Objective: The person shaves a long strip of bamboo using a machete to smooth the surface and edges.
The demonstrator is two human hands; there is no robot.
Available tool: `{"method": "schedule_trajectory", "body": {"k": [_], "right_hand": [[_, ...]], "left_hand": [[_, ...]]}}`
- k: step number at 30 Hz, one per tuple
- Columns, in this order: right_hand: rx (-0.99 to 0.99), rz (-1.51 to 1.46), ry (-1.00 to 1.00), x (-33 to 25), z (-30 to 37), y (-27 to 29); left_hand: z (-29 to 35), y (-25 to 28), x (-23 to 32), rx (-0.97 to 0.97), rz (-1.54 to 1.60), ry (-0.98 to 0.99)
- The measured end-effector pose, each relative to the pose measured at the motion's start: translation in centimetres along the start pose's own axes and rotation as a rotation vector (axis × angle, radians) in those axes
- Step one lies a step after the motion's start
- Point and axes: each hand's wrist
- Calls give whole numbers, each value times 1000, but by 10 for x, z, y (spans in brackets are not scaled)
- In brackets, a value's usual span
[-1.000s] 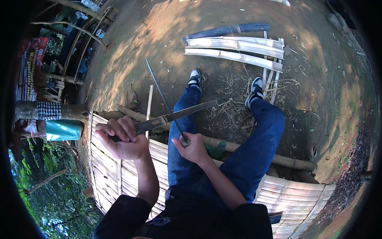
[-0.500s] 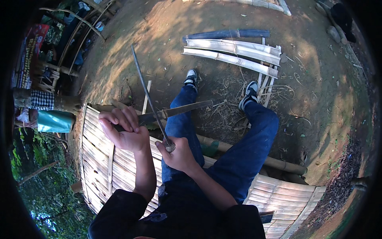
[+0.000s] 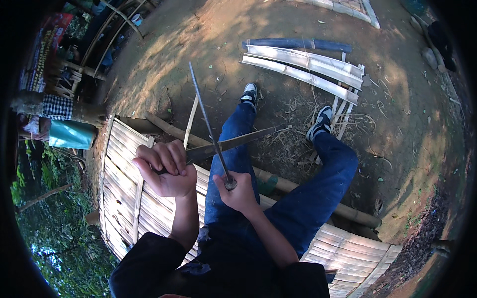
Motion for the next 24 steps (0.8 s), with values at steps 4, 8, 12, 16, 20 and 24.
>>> {"method": "schedule_trajectory", "body": {"k": [4, 8, 12, 16, 20, 24], "right_hand": [[95, 24, 82, 15, -21, -2], [-45, -15, -10, 36, -22, -8], [-132, -69, -86, 6, -2, -16], [9, -27, 63, -18, -10, -8], [28, -67, 4, 5, -13, -7], [-33, -78, -70, -19, 4, -4]], "left_hand": [[0, -6, -2, -100, 66, 27], [-28, 6, -15, 17, 41, 62], [-31, 19, -16, 69, 93, 70], [-13, -2, -7, -36, 52, 28], [-12, -7, -7, -43, 36, 33], [-17, -5, -11, -9, 61, 48]]}}
Point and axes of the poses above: each hand's wrist, its own z-axis away from the middle knuckle, its own y-axis out of the back of the hand, x = y × z, and after that the axes turned 15 degrees about -y, right-handed
